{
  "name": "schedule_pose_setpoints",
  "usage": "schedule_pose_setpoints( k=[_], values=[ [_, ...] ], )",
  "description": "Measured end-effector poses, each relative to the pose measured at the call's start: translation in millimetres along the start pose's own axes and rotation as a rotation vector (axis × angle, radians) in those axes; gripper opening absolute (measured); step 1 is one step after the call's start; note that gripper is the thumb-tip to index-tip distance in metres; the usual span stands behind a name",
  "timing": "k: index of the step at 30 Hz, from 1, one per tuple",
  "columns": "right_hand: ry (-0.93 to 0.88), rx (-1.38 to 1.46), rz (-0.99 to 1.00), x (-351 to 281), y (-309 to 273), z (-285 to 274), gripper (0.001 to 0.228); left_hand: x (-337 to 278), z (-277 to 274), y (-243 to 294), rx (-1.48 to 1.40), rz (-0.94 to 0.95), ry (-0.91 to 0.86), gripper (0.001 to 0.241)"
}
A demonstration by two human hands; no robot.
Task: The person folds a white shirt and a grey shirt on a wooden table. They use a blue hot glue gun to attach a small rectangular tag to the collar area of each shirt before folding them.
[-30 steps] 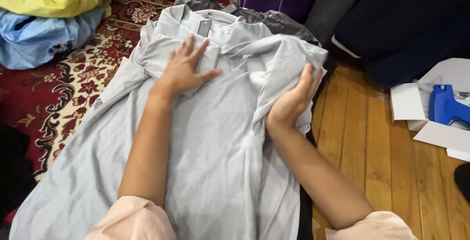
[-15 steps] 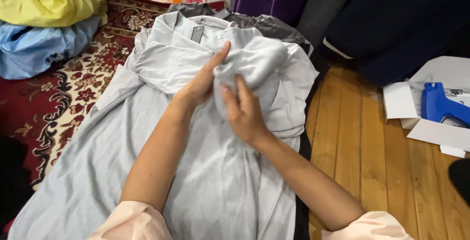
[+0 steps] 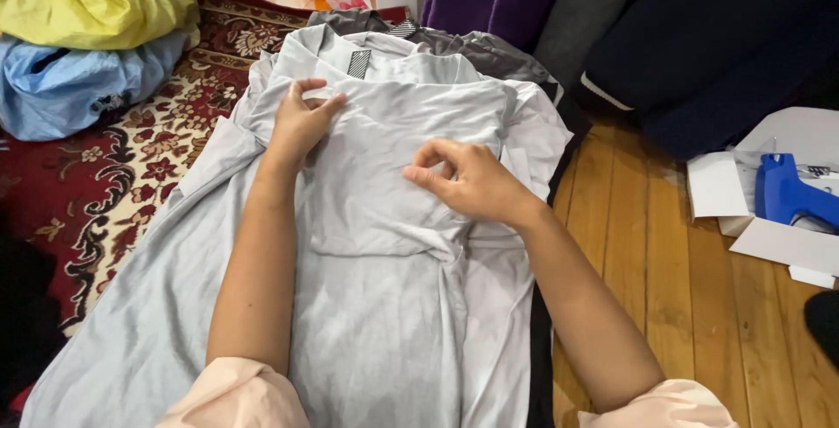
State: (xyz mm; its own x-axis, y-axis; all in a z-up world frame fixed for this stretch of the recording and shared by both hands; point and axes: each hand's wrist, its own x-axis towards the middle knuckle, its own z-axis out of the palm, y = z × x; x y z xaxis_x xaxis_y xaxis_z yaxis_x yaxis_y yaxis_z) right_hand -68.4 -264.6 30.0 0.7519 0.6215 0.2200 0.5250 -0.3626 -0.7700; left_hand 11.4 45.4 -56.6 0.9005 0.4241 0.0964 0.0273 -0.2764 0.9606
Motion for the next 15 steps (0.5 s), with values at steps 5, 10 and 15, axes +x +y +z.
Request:
schedule_pose_setpoints(
  k=[5,10,15],
  values=[
    [-0.169,-0.084,-0.262,-6,2,47,0.044,8,-3,-3,0.164,0.209,0.043,0.041],
    [-0.047,-0.601,-0.508,-9,28,113,0.028,-10,12,5,0.397,0.352,0.13,0.021],
    [-0.109,-0.252,-0.496,-18,-11,77,0.011,-24,8,29,0.482,0.382,0.176,0.014]
  ],
)
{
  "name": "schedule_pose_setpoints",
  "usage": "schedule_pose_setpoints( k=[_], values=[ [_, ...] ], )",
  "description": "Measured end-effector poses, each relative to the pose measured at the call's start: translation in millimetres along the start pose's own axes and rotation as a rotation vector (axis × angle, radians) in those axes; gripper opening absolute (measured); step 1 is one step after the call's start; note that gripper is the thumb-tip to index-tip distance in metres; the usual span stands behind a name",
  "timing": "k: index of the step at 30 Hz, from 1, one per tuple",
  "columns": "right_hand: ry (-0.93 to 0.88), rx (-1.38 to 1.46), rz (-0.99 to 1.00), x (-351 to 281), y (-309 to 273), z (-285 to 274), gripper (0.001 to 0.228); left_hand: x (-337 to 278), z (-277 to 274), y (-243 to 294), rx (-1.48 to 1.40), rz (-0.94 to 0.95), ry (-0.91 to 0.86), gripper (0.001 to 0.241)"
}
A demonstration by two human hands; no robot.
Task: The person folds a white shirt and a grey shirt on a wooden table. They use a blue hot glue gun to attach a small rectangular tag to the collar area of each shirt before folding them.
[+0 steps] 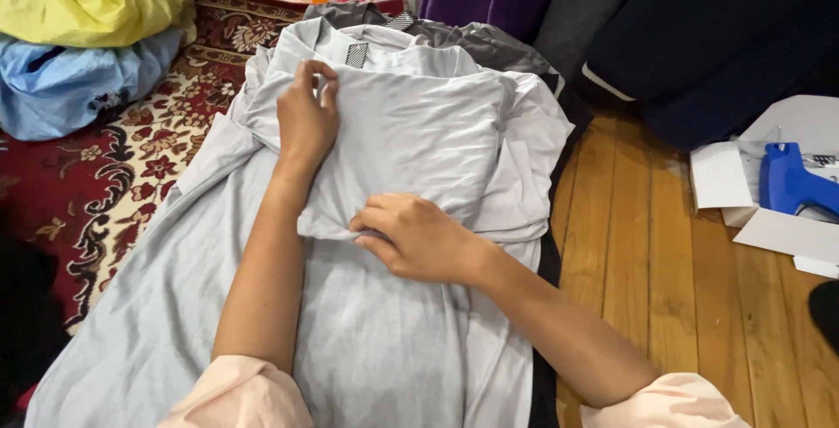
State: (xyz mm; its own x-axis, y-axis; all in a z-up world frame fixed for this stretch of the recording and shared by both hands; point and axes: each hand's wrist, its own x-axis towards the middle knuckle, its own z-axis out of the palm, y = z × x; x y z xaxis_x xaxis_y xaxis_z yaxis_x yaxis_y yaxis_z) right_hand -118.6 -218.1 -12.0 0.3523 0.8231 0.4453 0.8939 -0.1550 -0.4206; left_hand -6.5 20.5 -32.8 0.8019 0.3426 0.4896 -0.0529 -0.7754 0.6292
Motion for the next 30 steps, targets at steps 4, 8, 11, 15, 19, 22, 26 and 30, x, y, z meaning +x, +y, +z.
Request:
schedule_pose_setpoints(
  k=[4,8,11,15,19,22,26,30],
  values=[
    [-0.12,0.186,0.022,-1,6,-22,0.02,-1,3,-12,0.254,0.045,-0.141,0.02],
    [0.298,-0.099,0.199,-5,81,-37,0.019,-10,-4,25,0.317,0.245,-0.054,0.031],
    [0.51,-0.412,0.467,-19,130,-43,0.032,-31,11,44,0.274,0.327,-0.02,0.042],
    [0.722,-0.318,0.849,-34,185,-46,0.055,-43,26,40,0.28,0.318,-0.064,0.059],
    [0.735,-0.175,1.016,-34,214,-56,0.064,-34,38,20,0.275,0.297,-0.062,0.065],
    [0.887,-0.022,0.726,-27,207,-69,0.036,-31,35,26,0.219,0.314,-0.028,0.061],
    [1.017,-0.135,0.622,-23,210,-65,0.024,-31,38,20,0.229,0.359,-0.009,0.058],
    [0.824,-0.229,0.792,-31,223,-53,0.024,-32,45,13,0.263,0.368,-0.008,0.059]
  ],
)
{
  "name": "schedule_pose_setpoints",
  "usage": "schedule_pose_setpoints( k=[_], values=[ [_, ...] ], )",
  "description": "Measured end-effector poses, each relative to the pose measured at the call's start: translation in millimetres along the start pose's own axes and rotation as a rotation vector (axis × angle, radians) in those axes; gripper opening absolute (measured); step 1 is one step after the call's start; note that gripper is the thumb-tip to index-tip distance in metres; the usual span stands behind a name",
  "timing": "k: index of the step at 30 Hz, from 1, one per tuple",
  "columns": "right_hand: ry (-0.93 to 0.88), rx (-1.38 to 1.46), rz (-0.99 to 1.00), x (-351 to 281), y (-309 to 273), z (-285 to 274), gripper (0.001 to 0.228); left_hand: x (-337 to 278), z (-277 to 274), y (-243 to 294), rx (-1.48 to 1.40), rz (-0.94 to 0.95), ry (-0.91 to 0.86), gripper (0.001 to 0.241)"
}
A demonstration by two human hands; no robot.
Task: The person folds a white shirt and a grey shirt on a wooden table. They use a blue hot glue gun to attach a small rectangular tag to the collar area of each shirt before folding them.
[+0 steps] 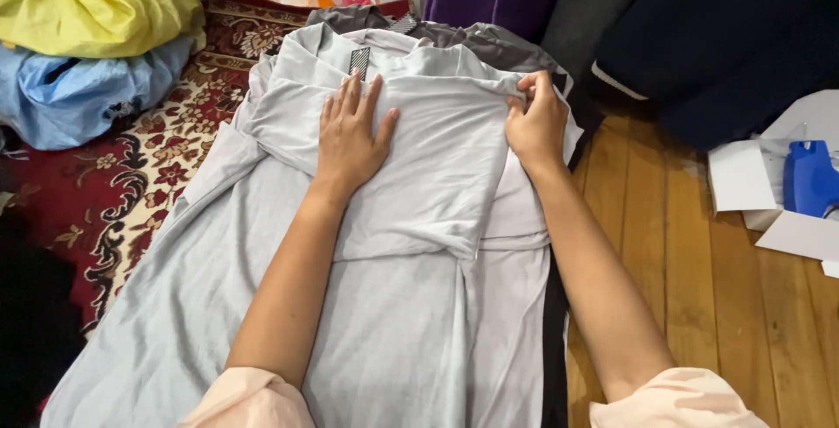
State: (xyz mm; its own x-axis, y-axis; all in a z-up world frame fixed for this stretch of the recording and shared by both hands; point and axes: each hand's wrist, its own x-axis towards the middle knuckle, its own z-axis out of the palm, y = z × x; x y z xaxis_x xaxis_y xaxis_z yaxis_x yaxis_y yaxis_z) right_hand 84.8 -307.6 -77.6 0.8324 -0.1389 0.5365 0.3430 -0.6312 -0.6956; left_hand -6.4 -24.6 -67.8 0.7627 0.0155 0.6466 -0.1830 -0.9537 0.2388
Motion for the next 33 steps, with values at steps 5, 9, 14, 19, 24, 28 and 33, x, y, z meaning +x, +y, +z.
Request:
schedule_pose_setpoints(
  k=[5,9,14,19,24,28,33],
  values=[
    [0.103,-0.119,-0.389,-23,-74,-39,0.037,-1,3,2,0.012,0.019,0.048,0.057],
    [-0.209,0.002,-0.635,-49,-105,-24,0.024,2,-9,13,0.022,0.137,0.061,0.049],
    [-0.39,-0.247,-0.429,-42,-66,-1,0.061,0,-6,6,0.012,0.104,0.001,0.054],
    [-0.157,-0.234,-0.439,-44,-54,3,0.063,0,-1,0,-0.007,0.104,0.036,0.055],
    [-0.292,-0.282,-0.323,-55,-59,-7,0.077,-8,-1,-4,-0.006,0.206,0.225,0.045],
    [-0.415,-0.345,-0.213,-80,-71,-42,0.09,-23,-7,-5,-0.005,0.234,0.242,0.047],
    [-0.483,-0.272,-0.148,-112,-56,-82,0.1,-53,-20,-5,-0.01,0.218,0.153,0.058]
  ],
)
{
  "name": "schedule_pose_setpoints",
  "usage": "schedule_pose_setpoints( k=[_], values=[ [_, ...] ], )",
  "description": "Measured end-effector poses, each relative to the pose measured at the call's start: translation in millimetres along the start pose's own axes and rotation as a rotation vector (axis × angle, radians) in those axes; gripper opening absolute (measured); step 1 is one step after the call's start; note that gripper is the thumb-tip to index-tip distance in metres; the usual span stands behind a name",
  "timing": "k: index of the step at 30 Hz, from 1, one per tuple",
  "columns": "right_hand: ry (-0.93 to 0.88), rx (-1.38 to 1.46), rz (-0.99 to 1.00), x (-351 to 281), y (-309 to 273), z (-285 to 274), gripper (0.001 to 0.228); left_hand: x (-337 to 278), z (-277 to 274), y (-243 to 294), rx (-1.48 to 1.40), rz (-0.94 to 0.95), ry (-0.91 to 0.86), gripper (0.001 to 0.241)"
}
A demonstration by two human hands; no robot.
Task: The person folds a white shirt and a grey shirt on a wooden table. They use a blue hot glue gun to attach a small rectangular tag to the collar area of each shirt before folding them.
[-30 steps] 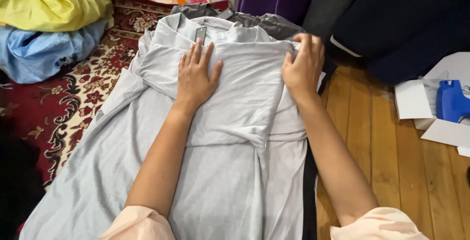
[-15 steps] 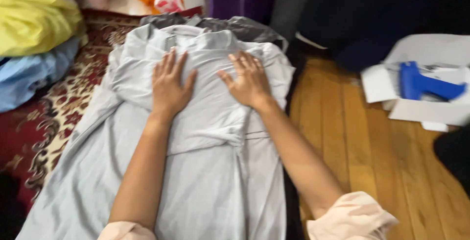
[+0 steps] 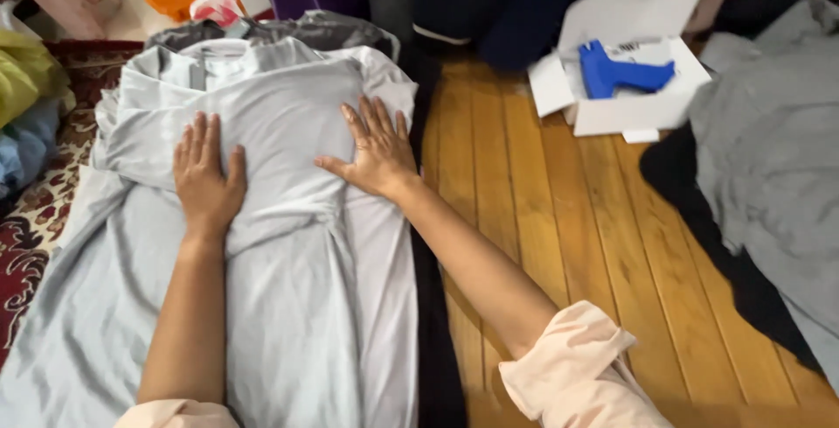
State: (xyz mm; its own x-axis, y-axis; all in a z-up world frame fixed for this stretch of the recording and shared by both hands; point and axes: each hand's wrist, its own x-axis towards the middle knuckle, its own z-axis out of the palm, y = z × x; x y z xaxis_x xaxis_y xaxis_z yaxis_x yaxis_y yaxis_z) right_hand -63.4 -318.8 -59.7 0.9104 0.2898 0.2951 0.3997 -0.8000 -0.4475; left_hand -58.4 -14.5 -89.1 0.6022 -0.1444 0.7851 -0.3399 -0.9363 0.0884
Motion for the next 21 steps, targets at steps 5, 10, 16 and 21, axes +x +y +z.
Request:
schedule_pose_setpoints(
  k=[5,10,16,21],
  values=[
    [-0.022,0.088,0.05,-40,18,-3,0.098,-38,-26,18,-0.005,-0.16,-0.211,0.064],
    [-0.035,0.076,0.094,-62,40,0,0.091,-62,-55,59,0.044,-0.337,-0.522,0.069],
    [0.047,-0.051,0.069,-84,108,-26,0.091,-37,-52,155,0.017,-0.375,-0.583,0.077],
    [0.154,-0.314,0.056,-125,228,-97,0.06,10,7,241,0.149,0.039,-0.652,0.075]
  ],
)
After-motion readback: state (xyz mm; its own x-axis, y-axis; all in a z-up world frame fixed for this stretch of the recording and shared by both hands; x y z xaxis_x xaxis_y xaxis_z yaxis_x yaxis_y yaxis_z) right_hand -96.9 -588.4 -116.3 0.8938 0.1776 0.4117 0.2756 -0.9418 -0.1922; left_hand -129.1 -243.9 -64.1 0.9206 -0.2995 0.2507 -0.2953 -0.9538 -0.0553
